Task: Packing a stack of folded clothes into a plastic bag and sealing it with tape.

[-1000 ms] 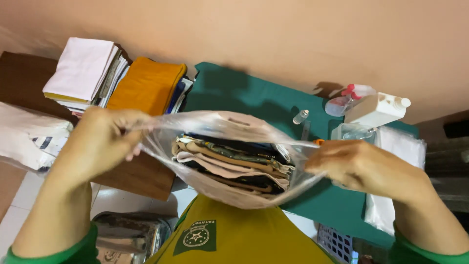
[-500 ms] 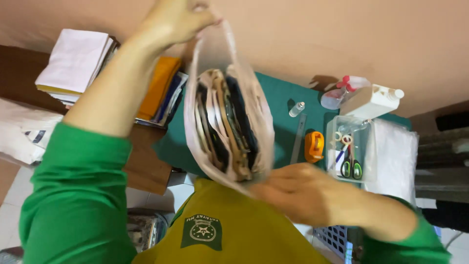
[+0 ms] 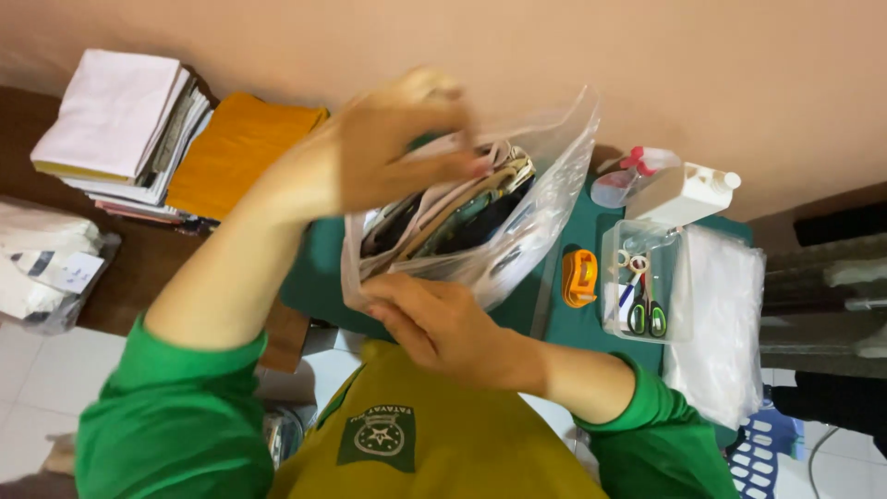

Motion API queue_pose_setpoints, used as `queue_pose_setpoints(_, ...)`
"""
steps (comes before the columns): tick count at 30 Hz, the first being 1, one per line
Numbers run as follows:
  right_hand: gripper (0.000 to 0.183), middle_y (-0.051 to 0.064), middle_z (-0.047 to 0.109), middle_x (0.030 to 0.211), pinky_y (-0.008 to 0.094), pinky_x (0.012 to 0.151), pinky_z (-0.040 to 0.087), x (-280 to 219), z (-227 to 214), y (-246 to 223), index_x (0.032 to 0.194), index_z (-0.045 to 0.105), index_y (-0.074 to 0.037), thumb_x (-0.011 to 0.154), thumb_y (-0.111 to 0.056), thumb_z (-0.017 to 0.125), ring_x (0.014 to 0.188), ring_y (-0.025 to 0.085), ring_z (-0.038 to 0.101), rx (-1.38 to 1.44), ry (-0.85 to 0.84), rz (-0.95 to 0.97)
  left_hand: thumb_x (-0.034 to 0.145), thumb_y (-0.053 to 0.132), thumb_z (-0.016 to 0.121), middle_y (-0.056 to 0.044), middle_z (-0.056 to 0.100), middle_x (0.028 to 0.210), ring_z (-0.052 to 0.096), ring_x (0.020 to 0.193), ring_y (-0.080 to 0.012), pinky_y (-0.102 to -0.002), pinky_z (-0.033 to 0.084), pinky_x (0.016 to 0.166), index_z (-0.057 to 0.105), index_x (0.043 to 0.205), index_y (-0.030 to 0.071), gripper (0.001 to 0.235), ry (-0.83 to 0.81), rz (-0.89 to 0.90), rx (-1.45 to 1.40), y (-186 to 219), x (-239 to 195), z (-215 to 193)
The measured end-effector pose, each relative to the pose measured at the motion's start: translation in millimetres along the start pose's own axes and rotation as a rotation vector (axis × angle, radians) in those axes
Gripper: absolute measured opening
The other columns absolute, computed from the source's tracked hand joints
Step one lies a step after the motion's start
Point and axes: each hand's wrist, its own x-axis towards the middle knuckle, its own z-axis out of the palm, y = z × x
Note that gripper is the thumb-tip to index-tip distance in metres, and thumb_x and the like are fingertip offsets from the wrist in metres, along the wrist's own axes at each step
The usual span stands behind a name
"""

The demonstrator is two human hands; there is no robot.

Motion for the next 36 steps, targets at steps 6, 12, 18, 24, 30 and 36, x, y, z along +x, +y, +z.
queue_pose_setpoints(6,0.059,0.017,0.066,0.136,0.036,0.086,0.062,5,-79,15,0.137,0.056,-0.005,0.079,0.009,0.055,0.111,0.034,0.076,-0.511,0.003,-0.264,0.074,0.035,0.082,-0.023,0.069,0.117,0.061,0.114,-0.0395,-0.044,0.049,0.093,0.067,0.093,0.008,0.036,0.003,0.0,-0.17,35,-95,-2)
queue_pose_setpoints(12,0.065,0.012,0.069,0.128,0.048,0.066,0.056,49,-163,51,0.134,0.065,-0.013,0.071,0.002,0.062,0.08,0.037,0.071,-1.06,-0.376,0.189,0.085,0.009,0.075,-0.011,0.077,0.084,0.073,0.076,-0.0216,-0.033,0.057,0.067,0.077,0.092,0.008,0.007,-0.034,-0.442,-0.045,43,-122,12)
queue_pose_setpoints(18,0.019,0.014,0.073,0.098,0.045,0.078,0.057,29,-209,77,0.101,0.071,-0.006,0.082,-0.001,0.068,0.089,0.038,0.07,-0.793,-0.363,0.067,0.087,0.005,0.074,-0.007,0.08,0.086,0.076,0.071,-0.014,-0.026,0.057,0.063,0.08,0.096,0.007,0.011,0.175,-0.557,-0.157,24,-120,0)
queue_pose_setpoints(24,0.021,0.012,0.073,0.087,0.04,0.062,0.056,-23,-214,31,0.099,0.073,-0.006,0.079,-0.002,0.068,0.068,0.028,0.07,-0.656,-0.413,0.012,0.091,0.003,0.072,-0.011,0.077,0.093,0.076,0.083,-0.0177,-0.026,0.057,0.074,0.077,0.1,0.003,0.011,0.069,-0.285,-0.225,11,-105,-31)
queue_pose_setpoints(30,0.024,0.006,0.073,0.074,0.036,0.045,0.055,-48,-216,-29,0.095,0.077,-0.008,0.072,-0.014,0.075,0.053,0.026,0.069,-0.478,-0.624,0.204,0.083,0.009,0.077,-0.006,0.071,0.08,0.067,0.071,-0.0143,-0.028,0.048,0.06,0.079,0.094,0.003,0.012,-0.139,-0.279,-0.291,27,-87,-41)
queue_pose_setpoints(36,0.022,0.009,0.072,0.108,0.038,0.069,0.056,-25,-232,-40,0.104,0.078,-0.015,0.086,-0.028,0.076,0.082,0.025,0.071,-0.744,-0.311,-0.078,0.081,0.01,0.077,-0.005,0.065,0.076,0.061,0.072,-0.0194,-0.031,0.047,0.062,0.08,0.094,0.003,0.016,-0.242,-0.189,-0.33,41,-74,-37)
